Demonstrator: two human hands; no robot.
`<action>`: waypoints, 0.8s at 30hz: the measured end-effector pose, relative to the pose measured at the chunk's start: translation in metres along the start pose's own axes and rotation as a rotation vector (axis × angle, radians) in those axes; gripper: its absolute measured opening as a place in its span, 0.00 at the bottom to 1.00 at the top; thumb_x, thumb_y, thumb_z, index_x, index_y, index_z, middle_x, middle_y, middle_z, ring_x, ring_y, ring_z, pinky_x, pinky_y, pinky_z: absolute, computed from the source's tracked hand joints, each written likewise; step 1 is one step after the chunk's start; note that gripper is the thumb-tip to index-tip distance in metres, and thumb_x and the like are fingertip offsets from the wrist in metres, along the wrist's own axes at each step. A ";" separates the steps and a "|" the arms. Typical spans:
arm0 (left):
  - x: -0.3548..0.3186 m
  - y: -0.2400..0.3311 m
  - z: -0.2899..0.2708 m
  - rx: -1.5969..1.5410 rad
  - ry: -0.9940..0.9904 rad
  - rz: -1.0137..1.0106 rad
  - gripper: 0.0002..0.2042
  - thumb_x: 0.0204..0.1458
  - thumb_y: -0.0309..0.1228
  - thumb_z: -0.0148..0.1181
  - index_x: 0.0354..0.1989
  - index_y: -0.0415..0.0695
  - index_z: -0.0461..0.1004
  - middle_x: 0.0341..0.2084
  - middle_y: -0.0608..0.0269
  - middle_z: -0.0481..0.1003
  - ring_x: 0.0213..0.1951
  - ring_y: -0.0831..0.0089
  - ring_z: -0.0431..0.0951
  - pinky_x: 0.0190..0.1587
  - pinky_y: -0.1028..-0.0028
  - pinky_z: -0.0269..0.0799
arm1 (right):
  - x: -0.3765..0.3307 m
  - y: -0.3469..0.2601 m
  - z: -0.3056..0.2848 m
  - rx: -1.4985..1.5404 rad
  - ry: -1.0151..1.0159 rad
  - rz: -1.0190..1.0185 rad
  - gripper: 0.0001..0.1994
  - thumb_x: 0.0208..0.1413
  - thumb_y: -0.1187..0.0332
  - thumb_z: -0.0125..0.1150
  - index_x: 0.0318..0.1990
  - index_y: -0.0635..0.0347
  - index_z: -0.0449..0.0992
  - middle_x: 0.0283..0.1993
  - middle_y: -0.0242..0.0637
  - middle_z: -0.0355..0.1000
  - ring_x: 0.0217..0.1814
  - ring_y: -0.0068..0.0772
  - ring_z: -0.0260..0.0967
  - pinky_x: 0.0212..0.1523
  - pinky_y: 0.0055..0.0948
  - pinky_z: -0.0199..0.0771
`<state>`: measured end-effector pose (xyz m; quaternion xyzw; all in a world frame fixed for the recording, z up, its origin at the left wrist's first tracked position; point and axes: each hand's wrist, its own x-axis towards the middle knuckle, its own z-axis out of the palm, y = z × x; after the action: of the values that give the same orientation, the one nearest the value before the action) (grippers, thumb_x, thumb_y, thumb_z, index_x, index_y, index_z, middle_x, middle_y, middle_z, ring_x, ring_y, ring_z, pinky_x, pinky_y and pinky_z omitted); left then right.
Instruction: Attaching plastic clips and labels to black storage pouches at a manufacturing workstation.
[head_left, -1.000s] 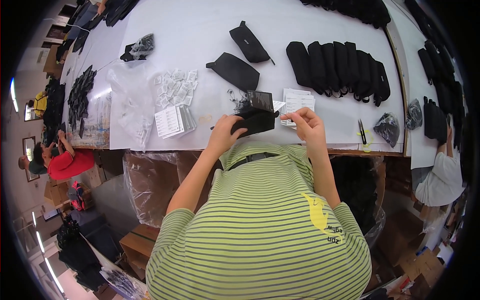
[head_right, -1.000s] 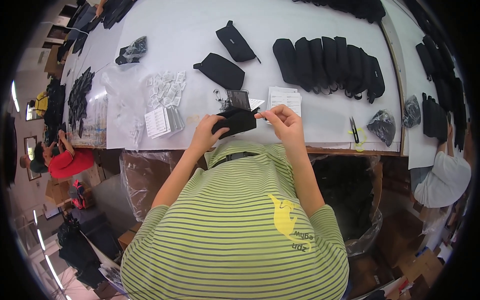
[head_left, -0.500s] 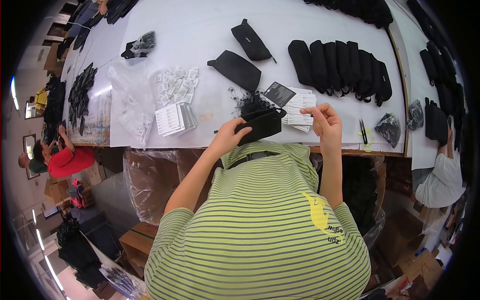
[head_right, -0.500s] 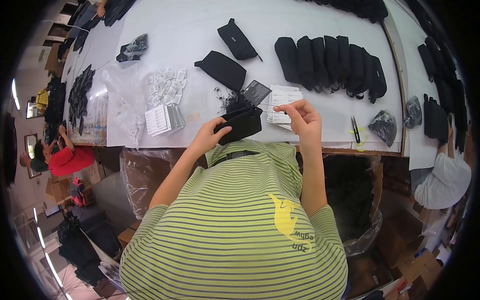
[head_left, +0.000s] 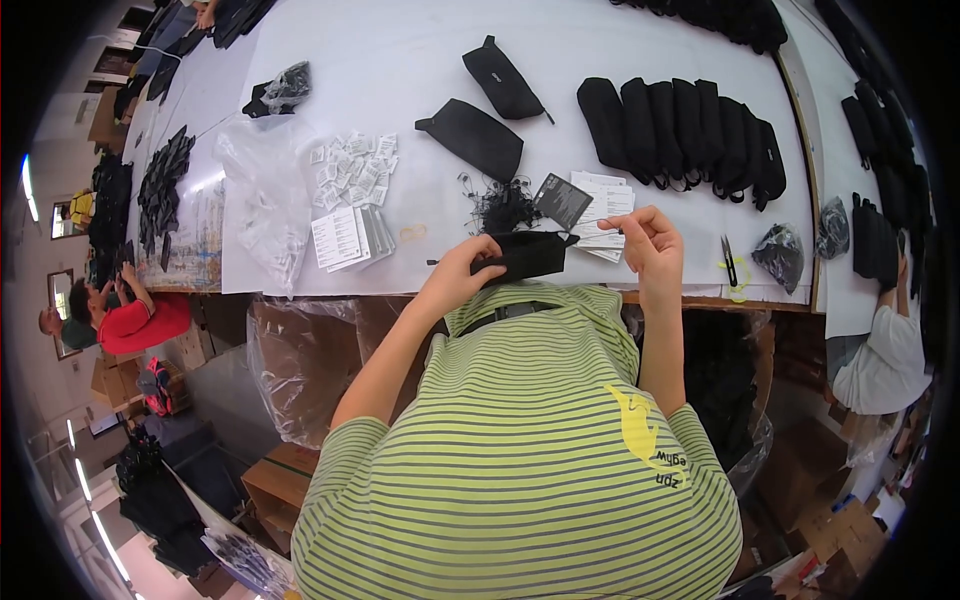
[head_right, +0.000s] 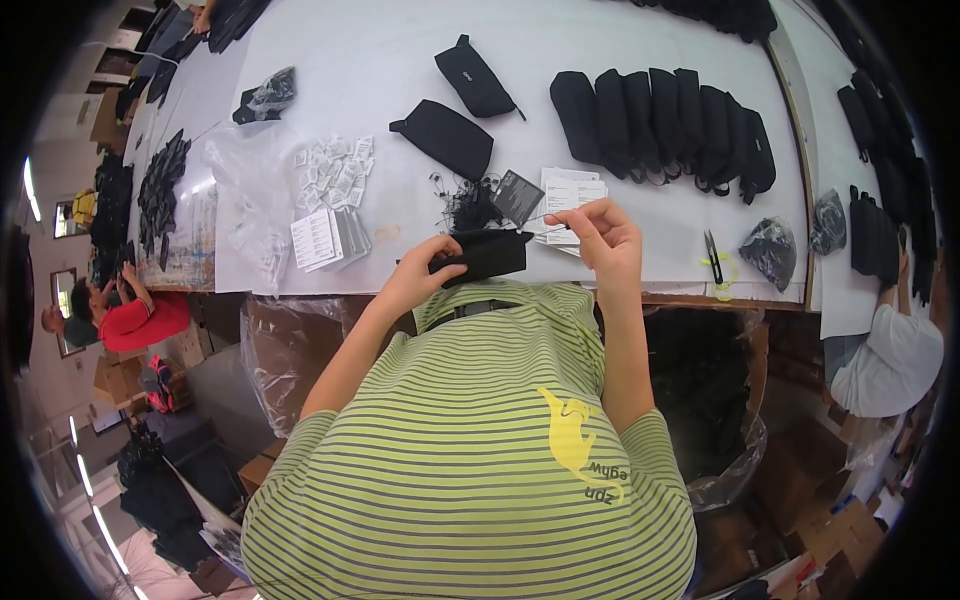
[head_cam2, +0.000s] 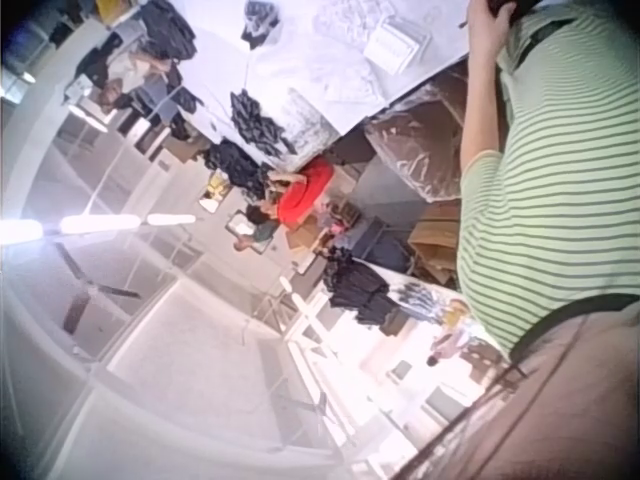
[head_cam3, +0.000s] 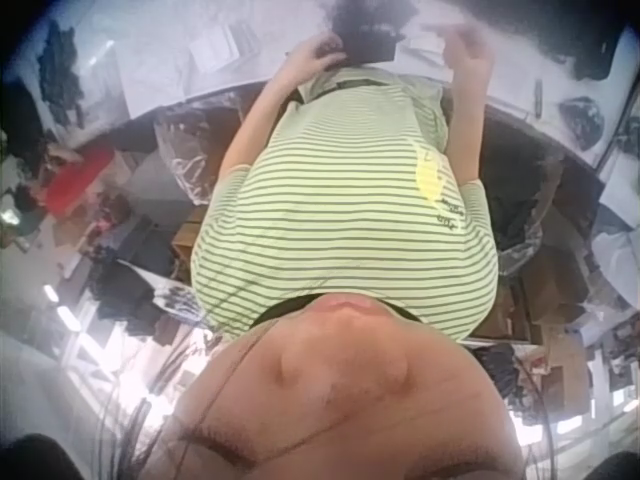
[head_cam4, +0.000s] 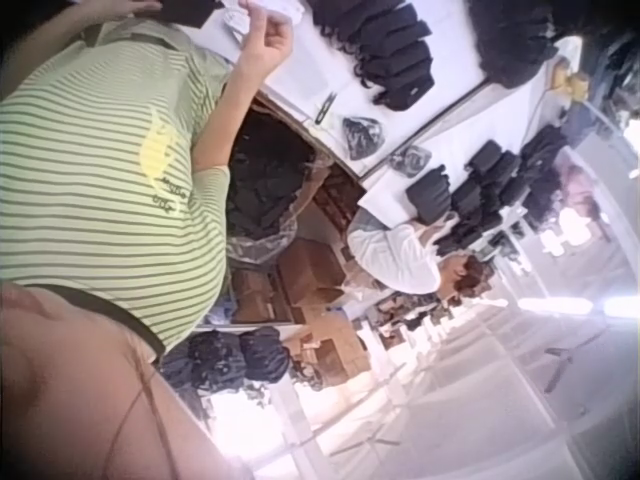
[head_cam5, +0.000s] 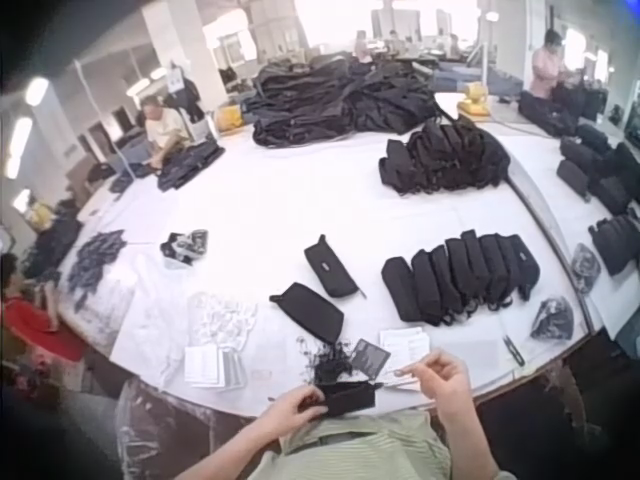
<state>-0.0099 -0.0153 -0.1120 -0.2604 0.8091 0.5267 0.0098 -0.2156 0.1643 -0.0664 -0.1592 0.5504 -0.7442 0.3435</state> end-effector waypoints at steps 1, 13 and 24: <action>0.001 0.000 0.002 -0.001 0.002 0.000 0.12 0.46 0.28 0.64 0.36 0.39 0.70 0.31 0.64 0.73 0.37 0.74 0.71 0.43 0.75 0.66 | 0.000 0.000 0.001 0.002 -0.002 0.010 0.06 0.55 0.71 0.58 0.28 0.60 0.72 0.31 0.36 0.78 0.15 0.05 0.40 0.15 0.14 0.37; -0.002 0.010 -0.007 -0.049 0.199 -0.084 0.11 0.44 0.28 0.66 0.32 0.36 0.73 0.26 0.56 0.76 0.32 0.67 0.75 0.39 0.73 0.68 | 0.000 -0.009 -0.009 -0.093 -0.008 -0.069 0.08 0.57 0.68 0.57 0.28 0.60 0.69 0.33 0.39 0.76 0.18 0.09 0.49 0.22 0.12 0.49; -0.011 0.050 -0.023 -0.007 0.021 -0.082 0.09 0.47 0.27 0.62 0.34 0.35 0.72 0.28 0.56 0.75 0.31 0.67 0.74 0.36 0.73 0.67 | 0.004 -0.044 0.002 -0.289 -0.136 -0.437 0.07 0.50 0.70 0.64 0.27 0.61 0.73 0.31 0.35 0.74 0.37 0.24 0.62 0.44 0.26 0.58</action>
<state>-0.0159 -0.0152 -0.0561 -0.2990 0.7959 0.5260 0.0220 -0.2318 0.1673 -0.0254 -0.3711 0.5793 -0.7019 0.1846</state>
